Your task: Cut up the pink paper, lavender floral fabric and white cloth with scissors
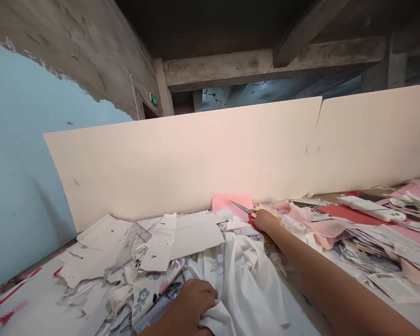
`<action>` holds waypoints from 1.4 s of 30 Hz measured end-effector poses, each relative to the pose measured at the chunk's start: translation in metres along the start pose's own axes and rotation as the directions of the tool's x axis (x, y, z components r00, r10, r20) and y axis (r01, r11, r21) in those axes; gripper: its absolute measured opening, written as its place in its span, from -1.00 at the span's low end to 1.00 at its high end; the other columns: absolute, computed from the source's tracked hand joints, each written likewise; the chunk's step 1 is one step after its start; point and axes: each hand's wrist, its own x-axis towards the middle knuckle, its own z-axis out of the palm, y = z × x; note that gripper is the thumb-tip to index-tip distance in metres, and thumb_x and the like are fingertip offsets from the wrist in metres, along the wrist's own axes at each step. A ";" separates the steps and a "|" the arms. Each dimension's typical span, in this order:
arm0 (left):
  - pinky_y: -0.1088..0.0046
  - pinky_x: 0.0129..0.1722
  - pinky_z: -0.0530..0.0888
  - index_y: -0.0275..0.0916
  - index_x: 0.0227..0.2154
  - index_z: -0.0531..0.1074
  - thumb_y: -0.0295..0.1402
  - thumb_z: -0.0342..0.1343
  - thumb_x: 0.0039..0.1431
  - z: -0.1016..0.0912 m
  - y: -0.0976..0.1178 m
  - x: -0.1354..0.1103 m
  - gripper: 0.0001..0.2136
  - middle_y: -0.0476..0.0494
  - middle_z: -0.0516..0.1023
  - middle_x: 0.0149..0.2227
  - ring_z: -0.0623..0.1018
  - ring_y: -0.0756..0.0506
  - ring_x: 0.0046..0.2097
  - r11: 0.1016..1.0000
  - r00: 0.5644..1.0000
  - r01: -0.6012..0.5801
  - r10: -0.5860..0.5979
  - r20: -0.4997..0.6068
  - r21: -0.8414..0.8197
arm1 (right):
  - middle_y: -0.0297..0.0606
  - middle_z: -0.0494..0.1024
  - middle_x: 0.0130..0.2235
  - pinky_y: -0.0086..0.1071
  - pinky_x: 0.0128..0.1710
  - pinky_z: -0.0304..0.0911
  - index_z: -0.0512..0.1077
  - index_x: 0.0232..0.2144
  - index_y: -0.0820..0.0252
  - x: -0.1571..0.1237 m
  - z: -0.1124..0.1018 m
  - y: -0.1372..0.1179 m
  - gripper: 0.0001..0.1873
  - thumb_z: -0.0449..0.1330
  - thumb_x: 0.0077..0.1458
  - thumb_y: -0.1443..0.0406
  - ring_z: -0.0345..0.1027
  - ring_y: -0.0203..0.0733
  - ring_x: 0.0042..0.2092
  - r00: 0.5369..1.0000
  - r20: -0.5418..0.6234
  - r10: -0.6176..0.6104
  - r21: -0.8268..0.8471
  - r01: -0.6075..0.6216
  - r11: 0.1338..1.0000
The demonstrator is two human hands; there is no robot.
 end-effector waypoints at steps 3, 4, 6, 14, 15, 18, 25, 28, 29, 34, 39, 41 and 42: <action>0.45 -0.12 0.24 -0.19 -0.46 0.39 -0.29 0.07 -0.13 -0.007 0.010 -0.004 -0.86 -0.07 0.44 -0.27 0.40 -0.07 -0.18 1.000 1.000 0.007 -0.007 -0.009 -0.024 | -0.18 0.35 -0.10 -0.22 -0.19 0.26 0.28 -0.10 0.25 -0.002 0.004 0.002 -0.70 0.02 0.13 0.23 0.29 -0.22 -0.16 0.997 0.035 0.074 0.019 -0.074 0.997; 0.45 -0.12 0.23 -0.19 -0.46 0.39 -0.31 0.06 -0.13 -0.009 0.013 -0.005 -0.87 -0.07 0.44 -0.27 0.40 -0.07 -0.18 1.000 1.000 0.009 -0.010 -0.007 -0.027 | -0.17 0.37 -0.13 -0.24 -0.21 0.26 0.30 -0.13 0.27 -0.002 0.004 0.002 -0.69 0.02 0.12 0.20 0.30 -0.22 -0.18 0.996 0.035 0.088 0.033 -0.089 0.995; 0.46 -0.11 0.23 -0.19 -0.46 0.40 -0.33 0.05 -0.13 -0.011 0.017 -0.005 -0.88 -0.07 0.44 -0.28 0.40 -0.06 -0.18 1.000 1.000 0.010 -0.010 -0.005 -0.025 | -0.16 0.43 -0.23 -0.30 -0.27 0.26 0.34 -0.21 0.27 -0.003 0.003 0.001 -0.69 0.04 0.09 0.16 0.34 -0.20 -0.24 0.994 0.013 0.105 0.074 -0.106 0.992; 0.42 -0.09 0.23 -0.19 -0.45 0.40 -0.24 0.06 -0.12 -0.010 0.015 -0.004 -0.83 -0.11 0.44 -0.26 0.39 -0.10 -0.16 1.000 1.000 0.009 -0.009 0.015 -0.017 | -0.08 0.39 -0.13 -0.40 -0.26 0.19 0.26 -0.11 0.30 0.000 -0.012 0.002 -0.68 -0.04 0.11 0.25 0.29 -0.13 -0.12 0.973 -0.190 0.134 0.248 -0.085 0.965; 0.41 -0.09 0.23 -0.19 -0.45 0.40 -0.24 0.06 -0.12 -0.010 0.014 -0.005 -0.83 -0.11 0.44 -0.26 0.39 -0.10 -0.16 1.000 1.000 0.009 -0.009 0.019 -0.018 | -0.09 0.37 -0.11 -0.37 -0.23 0.20 0.25 -0.09 0.30 0.002 -0.013 0.004 -0.68 -0.04 0.13 0.24 0.28 -0.14 -0.11 0.973 -0.184 0.141 0.262 -0.089 0.961; 0.41 -0.09 0.23 -0.19 -0.44 0.39 -0.28 0.04 -0.12 -0.010 0.012 -0.005 -0.85 -0.11 0.43 -0.26 0.38 -0.10 -0.16 1.000 1.000 0.005 -0.004 0.027 -0.022 | -0.14 0.35 -0.10 -0.26 -0.19 0.25 0.26 -0.08 0.28 0.008 -0.012 0.009 -0.67 0.01 0.13 0.23 0.29 -0.19 -0.14 0.983 -0.079 0.163 0.294 -0.134 0.946; 0.41 -0.10 0.22 -0.20 -0.47 0.37 -0.44 0.04 -0.23 -0.007 0.013 -0.004 -0.85 -0.10 0.42 -0.26 0.36 -0.10 -0.17 1.000 0.999 0.018 -0.018 0.031 0.003 | -0.17 0.34 -0.09 -0.25 -0.19 0.26 0.28 -0.11 0.23 0.004 0.008 -0.001 -0.71 0.02 0.13 0.24 0.29 -0.22 -0.15 0.989 -0.017 0.146 0.309 -0.134 0.942; 0.41 -0.11 0.23 -0.21 -0.51 0.36 -0.46 0.07 -0.31 -0.006 0.017 -0.004 -0.83 -0.10 0.41 -0.25 0.34 -0.11 -0.17 0.997 0.997 0.072 -0.073 0.029 0.012 | -0.11 0.39 -0.17 -0.33 -0.24 0.21 0.28 -0.15 0.31 -0.001 0.003 -0.002 -0.72 0.04 0.08 0.29 0.29 -0.15 -0.16 0.975 -0.169 0.147 0.308 -0.089 0.947; 0.42 -0.12 0.23 -0.21 -0.52 0.35 -0.46 0.07 -0.31 -0.006 0.017 -0.005 -0.84 -0.10 0.40 -0.25 0.34 -0.11 -0.17 0.997 0.997 0.073 -0.074 0.029 0.016 | -0.10 0.40 -0.19 -0.36 -0.27 0.19 0.28 -0.17 0.32 -0.003 -0.002 -0.001 -0.73 0.05 0.05 0.32 0.29 -0.13 -0.16 0.963 -0.225 0.147 0.307 -0.073 0.949; 0.39 -0.13 0.22 -0.20 -0.49 0.34 -0.41 0.06 -0.24 0.004 0.000 -0.003 -0.86 -0.09 0.40 -0.26 0.36 -0.09 -0.19 0.999 0.999 -0.018 0.016 0.039 0.042 | -0.11 0.42 -0.25 -0.40 -0.36 0.10 0.26 -0.25 0.28 -0.009 -0.034 0.008 -0.76 0.04 -0.04 0.34 0.29 -0.11 -0.20 0.882 -0.447 0.151 0.326 0.003 0.945; 0.34 -0.12 0.22 -0.22 -0.53 0.34 -0.22 0.13 -0.21 0.003 -0.004 0.000 -0.81 -0.11 0.40 -0.27 0.36 -0.12 -0.20 0.999 0.996 0.033 -0.033 0.085 0.002 | -0.20 0.40 -0.30 -0.42 -0.40 0.12 0.21 -0.29 0.20 -0.020 -0.077 0.009 -0.81 -0.01 -0.04 0.34 0.28 -0.20 -0.31 0.796 -0.591 0.133 0.364 0.116 0.924; 0.33 -0.05 0.17 -0.21 -0.49 0.37 -0.10 0.13 -0.20 -0.007 0.003 -0.003 -0.72 -0.12 0.39 -0.23 0.33 -0.13 -0.15 0.992 0.995 0.052 -0.041 0.093 -0.118 | -0.25 0.39 -0.33 -0.44 -0.42 0.15 0.18 -0.32 0.17 -0.026 -0.093 0.004 -0.82 0.01 -0.07 0.35 0.27 -0.26 -0.36 0.771 -0.623 0.136 0.429 0.191 0.883; 0.33 -0.04 0.17 -0.20 -0.45 0.38 -0.04 0.13 -0.22 -0.012 0.007 -0.004 -0.66 -0.12 0.38 -0.21 0.32 -0.14 -0.13 0.974 0.993 0.082 -0.062 0.101 -0.210 | -0.26 0.39 -0.35 -0.45 -0.45 0.17 0.17 -0.34 0.17 -0.030 -0.100 0.000 -0.83 0.03 -0.09 0.34 0.26 -0.28 -0.39 0.758 -0.632 0.160 0.516 0.258 0.817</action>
